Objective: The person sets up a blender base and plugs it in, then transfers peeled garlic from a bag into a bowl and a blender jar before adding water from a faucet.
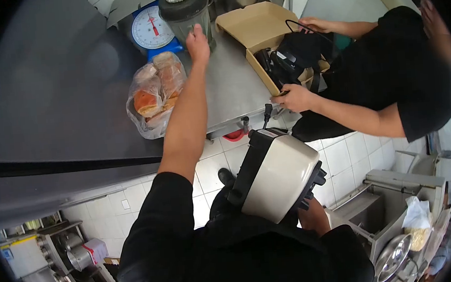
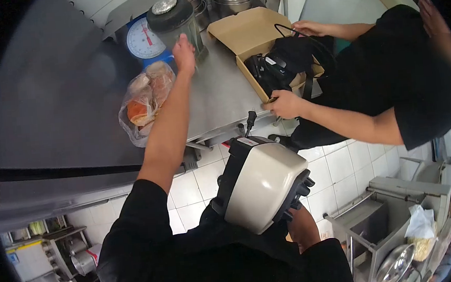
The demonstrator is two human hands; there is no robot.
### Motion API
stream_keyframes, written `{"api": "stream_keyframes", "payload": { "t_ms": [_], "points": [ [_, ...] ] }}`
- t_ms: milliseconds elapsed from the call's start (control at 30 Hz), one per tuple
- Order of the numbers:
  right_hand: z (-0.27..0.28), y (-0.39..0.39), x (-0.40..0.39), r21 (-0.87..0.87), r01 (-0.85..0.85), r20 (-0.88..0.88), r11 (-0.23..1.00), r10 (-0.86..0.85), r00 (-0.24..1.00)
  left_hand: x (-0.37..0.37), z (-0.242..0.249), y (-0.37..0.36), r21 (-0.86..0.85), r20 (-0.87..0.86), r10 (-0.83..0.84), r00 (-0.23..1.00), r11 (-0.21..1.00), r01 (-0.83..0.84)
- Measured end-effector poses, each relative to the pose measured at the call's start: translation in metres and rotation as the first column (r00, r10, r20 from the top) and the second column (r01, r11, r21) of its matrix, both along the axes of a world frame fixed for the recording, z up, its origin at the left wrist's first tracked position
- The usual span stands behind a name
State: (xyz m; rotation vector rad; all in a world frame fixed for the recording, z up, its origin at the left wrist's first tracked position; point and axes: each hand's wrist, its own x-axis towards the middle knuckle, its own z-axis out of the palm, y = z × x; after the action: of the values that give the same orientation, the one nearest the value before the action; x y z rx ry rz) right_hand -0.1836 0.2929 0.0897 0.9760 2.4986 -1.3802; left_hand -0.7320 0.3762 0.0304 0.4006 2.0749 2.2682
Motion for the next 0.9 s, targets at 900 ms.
{"api": "stream_keyframes", "payload": {
  "t_ms": [900],
  "points": [
    [-0.111, 0.075, -0.268, -0.989, -0.096, -0.147, 0.113, -0.641, 0.753, 0.164, -0.040, -0.226, 0.286, 0.332, -0.545, 0.770, 0.836, 0.468]
  ]
}}
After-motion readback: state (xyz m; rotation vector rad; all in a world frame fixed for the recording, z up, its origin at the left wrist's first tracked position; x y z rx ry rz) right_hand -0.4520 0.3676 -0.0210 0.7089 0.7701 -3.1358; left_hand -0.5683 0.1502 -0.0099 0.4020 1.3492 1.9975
